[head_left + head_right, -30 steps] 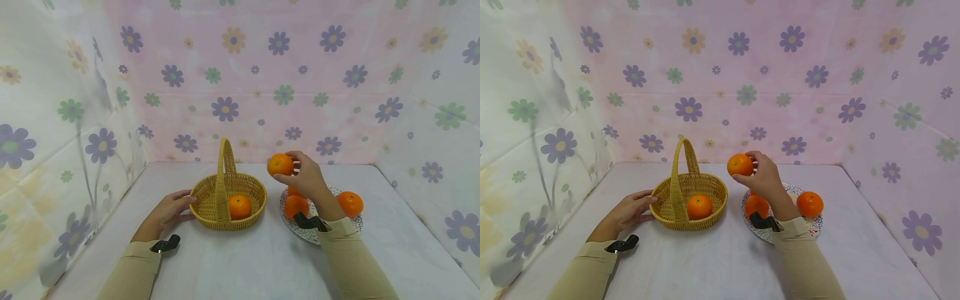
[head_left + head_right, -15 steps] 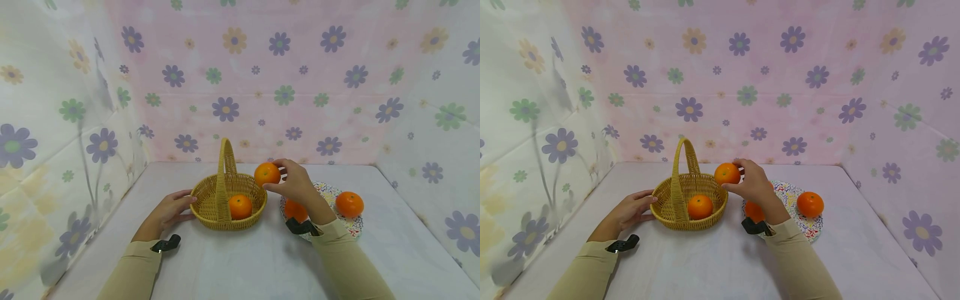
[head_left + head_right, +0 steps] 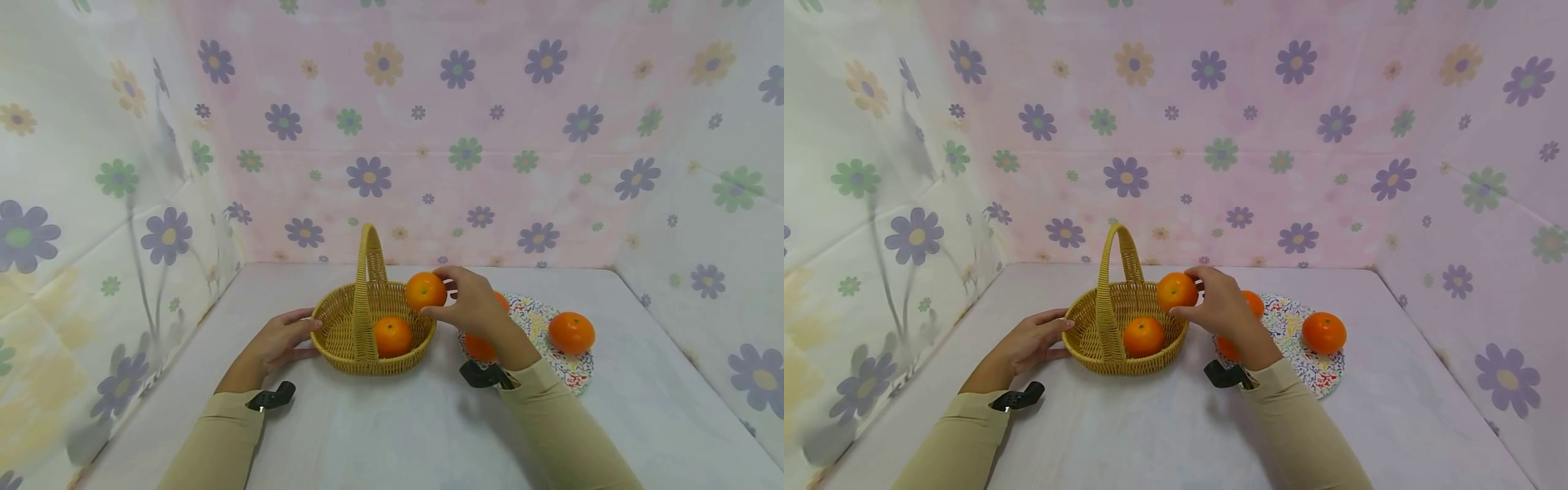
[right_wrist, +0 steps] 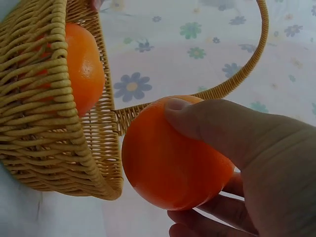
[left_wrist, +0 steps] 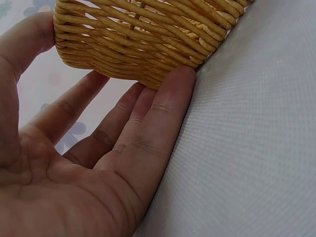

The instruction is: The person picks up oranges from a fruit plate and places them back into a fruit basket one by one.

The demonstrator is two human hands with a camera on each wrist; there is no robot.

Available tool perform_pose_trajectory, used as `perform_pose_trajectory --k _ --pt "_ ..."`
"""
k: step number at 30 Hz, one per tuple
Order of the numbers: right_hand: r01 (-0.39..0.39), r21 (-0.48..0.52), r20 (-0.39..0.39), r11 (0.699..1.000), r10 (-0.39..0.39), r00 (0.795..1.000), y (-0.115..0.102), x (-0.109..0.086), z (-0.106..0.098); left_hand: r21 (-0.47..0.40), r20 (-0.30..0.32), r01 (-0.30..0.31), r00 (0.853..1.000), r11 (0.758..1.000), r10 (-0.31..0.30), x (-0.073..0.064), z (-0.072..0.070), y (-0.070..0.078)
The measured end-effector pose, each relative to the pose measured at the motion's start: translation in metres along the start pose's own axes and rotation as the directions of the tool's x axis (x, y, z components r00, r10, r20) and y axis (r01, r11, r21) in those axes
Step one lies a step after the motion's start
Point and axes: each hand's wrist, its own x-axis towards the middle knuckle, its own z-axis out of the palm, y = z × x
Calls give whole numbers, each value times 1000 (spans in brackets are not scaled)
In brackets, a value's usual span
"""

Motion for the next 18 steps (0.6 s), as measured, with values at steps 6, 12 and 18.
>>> perform_pose_trajectory --k 6,12,18 --pt "33 -31 4 999 -33 999 -3 0 6 8 -6 -5 1000 1000 5 0 1 1" --pt "27 -59 32 998 -25 999 -5 1 12 8 -1 -4 1000 1000 4 -1 0 0" --pt "24 -82 47 996 -20 999 -5 2 17 12 -4 -1 1000 1000 1 -1 0 1"
